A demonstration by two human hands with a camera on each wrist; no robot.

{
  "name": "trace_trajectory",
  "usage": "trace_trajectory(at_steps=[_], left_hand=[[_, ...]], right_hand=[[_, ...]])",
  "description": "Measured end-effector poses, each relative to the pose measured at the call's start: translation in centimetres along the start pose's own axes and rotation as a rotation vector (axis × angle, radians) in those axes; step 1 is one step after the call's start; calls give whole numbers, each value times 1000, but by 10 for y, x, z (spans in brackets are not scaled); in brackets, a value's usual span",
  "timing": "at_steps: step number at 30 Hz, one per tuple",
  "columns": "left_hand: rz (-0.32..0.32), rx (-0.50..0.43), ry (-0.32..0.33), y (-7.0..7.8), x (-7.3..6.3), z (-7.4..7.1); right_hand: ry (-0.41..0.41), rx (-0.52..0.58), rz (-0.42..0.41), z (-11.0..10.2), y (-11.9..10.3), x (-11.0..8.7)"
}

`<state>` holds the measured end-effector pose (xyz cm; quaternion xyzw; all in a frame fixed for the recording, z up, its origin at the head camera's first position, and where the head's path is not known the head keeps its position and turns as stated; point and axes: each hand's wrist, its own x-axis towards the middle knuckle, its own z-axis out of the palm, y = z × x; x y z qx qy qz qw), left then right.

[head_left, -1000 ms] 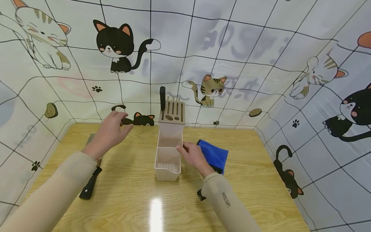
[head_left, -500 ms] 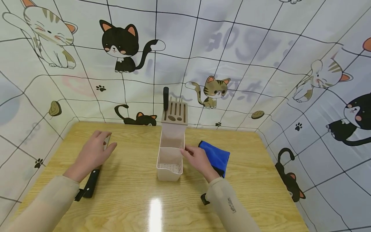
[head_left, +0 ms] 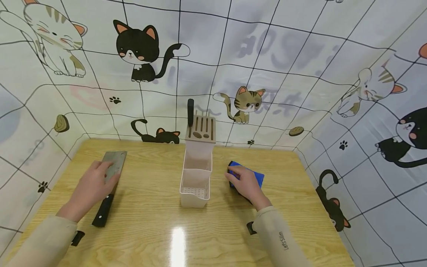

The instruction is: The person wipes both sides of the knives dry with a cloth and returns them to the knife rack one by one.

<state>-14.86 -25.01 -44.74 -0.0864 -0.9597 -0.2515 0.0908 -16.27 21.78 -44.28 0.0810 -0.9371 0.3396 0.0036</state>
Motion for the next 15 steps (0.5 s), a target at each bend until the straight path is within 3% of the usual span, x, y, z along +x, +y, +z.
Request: trace_trajectory(at_steps=[15], left_hand=[[-30, 30, -55, -14, -24, 17]], right_hand=[[47, -72, 23, -17, 31, -6]])
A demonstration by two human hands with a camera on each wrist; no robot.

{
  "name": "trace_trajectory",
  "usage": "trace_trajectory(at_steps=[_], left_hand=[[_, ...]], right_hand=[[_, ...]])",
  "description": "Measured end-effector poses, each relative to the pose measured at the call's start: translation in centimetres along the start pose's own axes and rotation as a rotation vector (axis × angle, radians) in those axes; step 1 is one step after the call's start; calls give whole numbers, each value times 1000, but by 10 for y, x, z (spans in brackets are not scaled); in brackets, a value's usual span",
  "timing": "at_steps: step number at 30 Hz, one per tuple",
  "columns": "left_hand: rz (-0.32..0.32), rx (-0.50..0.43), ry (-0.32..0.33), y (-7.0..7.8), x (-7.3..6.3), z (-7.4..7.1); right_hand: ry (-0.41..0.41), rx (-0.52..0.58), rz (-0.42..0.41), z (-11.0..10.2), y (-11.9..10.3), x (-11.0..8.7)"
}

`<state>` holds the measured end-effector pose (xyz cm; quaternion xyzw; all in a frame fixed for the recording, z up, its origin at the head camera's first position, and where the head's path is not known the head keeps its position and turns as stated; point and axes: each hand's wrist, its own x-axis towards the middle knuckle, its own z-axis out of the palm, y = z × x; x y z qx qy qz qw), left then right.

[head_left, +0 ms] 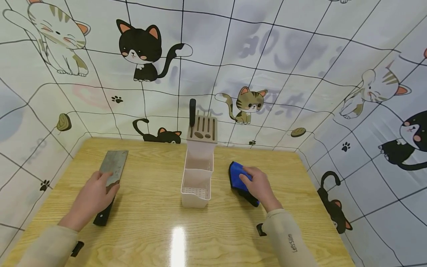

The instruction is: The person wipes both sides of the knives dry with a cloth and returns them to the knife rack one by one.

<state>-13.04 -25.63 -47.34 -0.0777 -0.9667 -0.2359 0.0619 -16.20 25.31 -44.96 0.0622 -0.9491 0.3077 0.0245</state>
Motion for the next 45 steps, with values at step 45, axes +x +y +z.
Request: trace_trajectory(at_steps=[45], left_hand=[[-188, 111, -156, -14, -14, 32]], right_hand=[[-147, -447, 153, 43, 25, 22]])
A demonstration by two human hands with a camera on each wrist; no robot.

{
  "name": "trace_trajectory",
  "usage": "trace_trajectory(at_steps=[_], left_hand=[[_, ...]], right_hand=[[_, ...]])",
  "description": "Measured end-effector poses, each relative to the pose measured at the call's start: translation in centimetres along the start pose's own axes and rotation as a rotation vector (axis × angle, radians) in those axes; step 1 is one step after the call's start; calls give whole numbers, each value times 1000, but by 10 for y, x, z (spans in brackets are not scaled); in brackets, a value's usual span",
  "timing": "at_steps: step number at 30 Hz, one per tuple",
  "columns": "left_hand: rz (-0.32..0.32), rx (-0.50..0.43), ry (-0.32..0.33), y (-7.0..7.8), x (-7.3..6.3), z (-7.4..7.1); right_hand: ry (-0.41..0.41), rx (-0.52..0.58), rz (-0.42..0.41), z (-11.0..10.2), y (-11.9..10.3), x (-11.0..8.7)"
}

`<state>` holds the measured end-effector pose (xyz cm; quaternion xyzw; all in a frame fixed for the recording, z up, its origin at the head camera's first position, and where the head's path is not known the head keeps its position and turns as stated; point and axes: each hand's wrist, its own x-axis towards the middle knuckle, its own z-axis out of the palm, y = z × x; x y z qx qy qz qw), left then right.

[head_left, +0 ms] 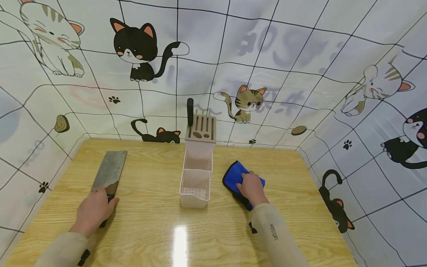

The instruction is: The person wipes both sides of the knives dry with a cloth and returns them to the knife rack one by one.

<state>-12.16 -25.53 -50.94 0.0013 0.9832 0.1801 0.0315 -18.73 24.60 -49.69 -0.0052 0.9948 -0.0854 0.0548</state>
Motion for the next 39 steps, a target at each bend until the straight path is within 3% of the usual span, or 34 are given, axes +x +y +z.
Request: trace_trajectory(at_steps=[7, 13, 25, 32, 39], left_hand=[[-40, -31, 19, -1, -2, 0], [-80, -55, 149, 4, -7, -3], [-10, -104, 258, 37, -11, -13], [77, -184, 412, 57, -9, -19], [167, -270, 459, 80, -4, -28]], right_hand=[[16, 20, 20, 0, -2, -1], [93, 27, -11, 5, -1, -2], [203, 180, -22, 6, 9, -13], [275, 287, 10, 0, 8, -17], [354, 378, 32, -9, -2, -16]])
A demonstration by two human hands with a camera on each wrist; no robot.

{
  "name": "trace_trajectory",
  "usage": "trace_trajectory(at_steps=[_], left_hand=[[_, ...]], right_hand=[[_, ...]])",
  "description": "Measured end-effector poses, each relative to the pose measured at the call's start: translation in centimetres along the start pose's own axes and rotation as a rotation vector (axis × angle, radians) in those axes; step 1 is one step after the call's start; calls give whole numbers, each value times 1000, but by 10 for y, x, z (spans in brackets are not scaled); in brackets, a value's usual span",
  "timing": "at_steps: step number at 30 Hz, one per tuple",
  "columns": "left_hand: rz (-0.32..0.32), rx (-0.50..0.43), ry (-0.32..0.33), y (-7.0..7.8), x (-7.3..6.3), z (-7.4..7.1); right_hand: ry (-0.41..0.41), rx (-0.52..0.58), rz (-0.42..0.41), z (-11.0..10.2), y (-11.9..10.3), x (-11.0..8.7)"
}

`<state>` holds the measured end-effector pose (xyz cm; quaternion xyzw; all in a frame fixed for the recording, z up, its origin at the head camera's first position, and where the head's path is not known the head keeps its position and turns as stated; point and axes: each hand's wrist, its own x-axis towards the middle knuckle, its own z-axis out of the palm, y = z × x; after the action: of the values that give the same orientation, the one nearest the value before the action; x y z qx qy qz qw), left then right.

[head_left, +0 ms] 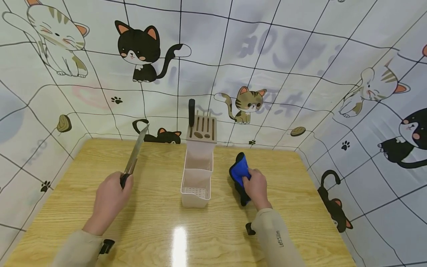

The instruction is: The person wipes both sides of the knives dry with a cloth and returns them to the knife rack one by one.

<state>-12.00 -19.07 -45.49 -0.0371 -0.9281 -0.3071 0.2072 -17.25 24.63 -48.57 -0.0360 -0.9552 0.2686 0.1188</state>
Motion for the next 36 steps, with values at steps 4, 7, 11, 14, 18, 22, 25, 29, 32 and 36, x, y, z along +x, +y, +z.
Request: trace_trajectory(at_steps=[4, 7, 11, 14, 18, 22, 25, 29, 32, 36], left_hand=[[33, -48, 34, 11, 4, 2], [47, -71, 59, 20, 6, 3], [66, -97, 91, 30, 8, 3], [84, -124, 122, 38, 9, 5], [119, -162, 176, 48, 9, 8], [147, -203, 211, 55, 10, 12], [155, -230, 235, 60, 9, 13], [161, -265, 262, 66, 8, 13], [164, -300, 265, 71, 6, 13], [170, -350, 253, 77, 4, 12]], right_hand=[[63, 50, -24, -2, -10, 3], [107, 88, -54, -4, -18, 4], [156, 150, -63, -6, -29, 5], [190, 212, -50, -6, -37, 3], [210, 271, -47, -5, -48, -1], [232, 303, -50, -5, -57, -4], [258, 324, -54, -6, -63, -4], [288, 343, -67, -8, -67, -4], [300, 354, -77, -10, -69, -4], [309, 372, -87, -13, -72, -4]])
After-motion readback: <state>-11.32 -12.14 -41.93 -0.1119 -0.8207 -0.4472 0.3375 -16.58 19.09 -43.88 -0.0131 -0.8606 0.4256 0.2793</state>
